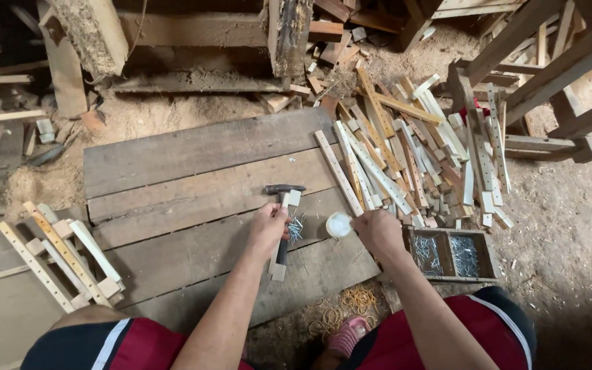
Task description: Hammering small nails into wooden strips to assemble furniture components.
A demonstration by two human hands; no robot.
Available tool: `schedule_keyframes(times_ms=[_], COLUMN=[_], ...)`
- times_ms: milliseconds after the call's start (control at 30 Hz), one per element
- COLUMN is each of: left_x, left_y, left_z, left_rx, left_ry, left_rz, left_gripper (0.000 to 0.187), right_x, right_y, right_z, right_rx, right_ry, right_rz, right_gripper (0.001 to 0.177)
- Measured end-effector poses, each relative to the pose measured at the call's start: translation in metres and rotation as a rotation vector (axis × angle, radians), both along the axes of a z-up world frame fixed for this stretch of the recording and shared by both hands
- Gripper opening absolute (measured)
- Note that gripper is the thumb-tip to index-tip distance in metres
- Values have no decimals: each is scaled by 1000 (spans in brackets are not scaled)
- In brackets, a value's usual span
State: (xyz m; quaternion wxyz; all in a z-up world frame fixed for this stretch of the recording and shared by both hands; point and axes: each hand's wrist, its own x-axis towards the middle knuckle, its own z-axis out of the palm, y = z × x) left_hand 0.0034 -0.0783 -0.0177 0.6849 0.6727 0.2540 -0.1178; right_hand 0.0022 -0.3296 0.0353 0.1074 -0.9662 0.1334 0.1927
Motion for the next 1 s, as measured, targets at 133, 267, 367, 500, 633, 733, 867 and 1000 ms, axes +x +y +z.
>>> schedule_keyframes(times_ms=[133, 267, 367, 500, 633, 733, 867, 1000], left_x=[-7, -12, -7, -8, -3, -5, -10, -12], left_y=[2, 1, -2, -1, -4, -5, -6, -6], left_z=[22, 29, 24, 14, -3, -5, 10, 23], left_rx=[-30, -93, -111, -125, -142, -148, -279, -421], left_ry=[34, 35, 31, 12, 30, 52, 112, 153], left_rz=[19, 44, 39, 23, 11, -3, -7, -80], left_gripper=[33, 31, 31, 32, 31, 33, 34, 28], right_x=[-12, -7, -7, -24, -25, -21, -23, -22], right_y=[3, -1, 4, 26, 21, 8, 5, 22], right_z=[8, 16, 10, 35, 32, 0, 18, 58], right_rx=[89, 70, 348, 731, 912, 886, 857, 968], right_ry=[3, 28, -37, 3, 92, 69, 37, -140], right_rz=[10, 55, -142, -445, -562, -552, -510, -403], right_gripper=[16, 25, 26, 36, 37, 31, 30, 25])
